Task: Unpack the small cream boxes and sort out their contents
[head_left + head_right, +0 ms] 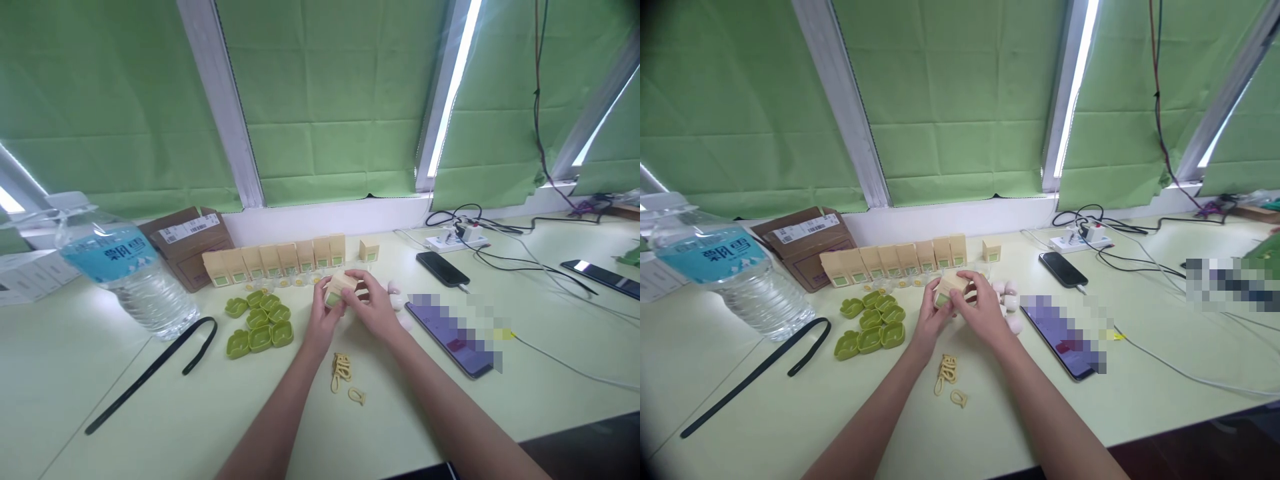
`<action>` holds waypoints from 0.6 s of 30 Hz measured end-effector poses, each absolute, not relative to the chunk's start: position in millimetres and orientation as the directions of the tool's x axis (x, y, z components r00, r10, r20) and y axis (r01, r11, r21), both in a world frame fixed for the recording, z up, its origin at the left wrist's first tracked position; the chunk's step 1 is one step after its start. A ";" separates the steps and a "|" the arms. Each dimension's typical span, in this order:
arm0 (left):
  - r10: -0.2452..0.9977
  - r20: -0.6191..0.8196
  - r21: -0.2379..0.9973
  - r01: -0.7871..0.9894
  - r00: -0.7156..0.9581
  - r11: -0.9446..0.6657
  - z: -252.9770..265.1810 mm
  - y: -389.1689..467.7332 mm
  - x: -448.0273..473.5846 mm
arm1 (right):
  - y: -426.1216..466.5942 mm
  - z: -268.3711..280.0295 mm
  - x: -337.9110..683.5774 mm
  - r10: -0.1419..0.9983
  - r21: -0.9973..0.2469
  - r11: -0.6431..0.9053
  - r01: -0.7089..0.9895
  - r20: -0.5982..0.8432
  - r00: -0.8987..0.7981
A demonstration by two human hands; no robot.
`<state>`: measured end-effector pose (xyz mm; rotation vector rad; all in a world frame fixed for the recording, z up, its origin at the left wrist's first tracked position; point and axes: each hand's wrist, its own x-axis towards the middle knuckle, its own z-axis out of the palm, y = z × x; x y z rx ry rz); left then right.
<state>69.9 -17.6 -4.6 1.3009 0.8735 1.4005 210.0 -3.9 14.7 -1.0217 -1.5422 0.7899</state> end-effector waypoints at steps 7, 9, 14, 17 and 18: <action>0.900 0.436 0.896 0.087 0.002 -0.435 -4.5 -21.3 73.8 | -2.9 17.0 214.3 0.895 -0.863 0.444 0.241 0.438 -0.078; 0.888 0.460 0.875 0.168 0.000 -0.453 -5.2 -21.4 73.2 | -2.4 17.0 216.5 0.894 -0.856 0.445 0.263 0.439 -0.083; 0.829 0.557 0.788 0.277 0.060 -0.550 -7.4 -18.9 73.6 | -1.1 14.6 218.6 0.896 -0.840 0.438 0.321 0.439 -0.073; 0.787 0.609 0.739 0.291 0.097 -0.608 -7.8 -19.1 75.6 | -1.8 14.7 218.6 0.886 -0.814 0.451 0.365 0.458 -0.072; 0.777 0.620 0.727 0.290 0.110 -0.622 -7.8 -19.4 76.1 | -2.2 15.0 218.7 0.883 -0.806 0.455 0.377 0.462 -0.078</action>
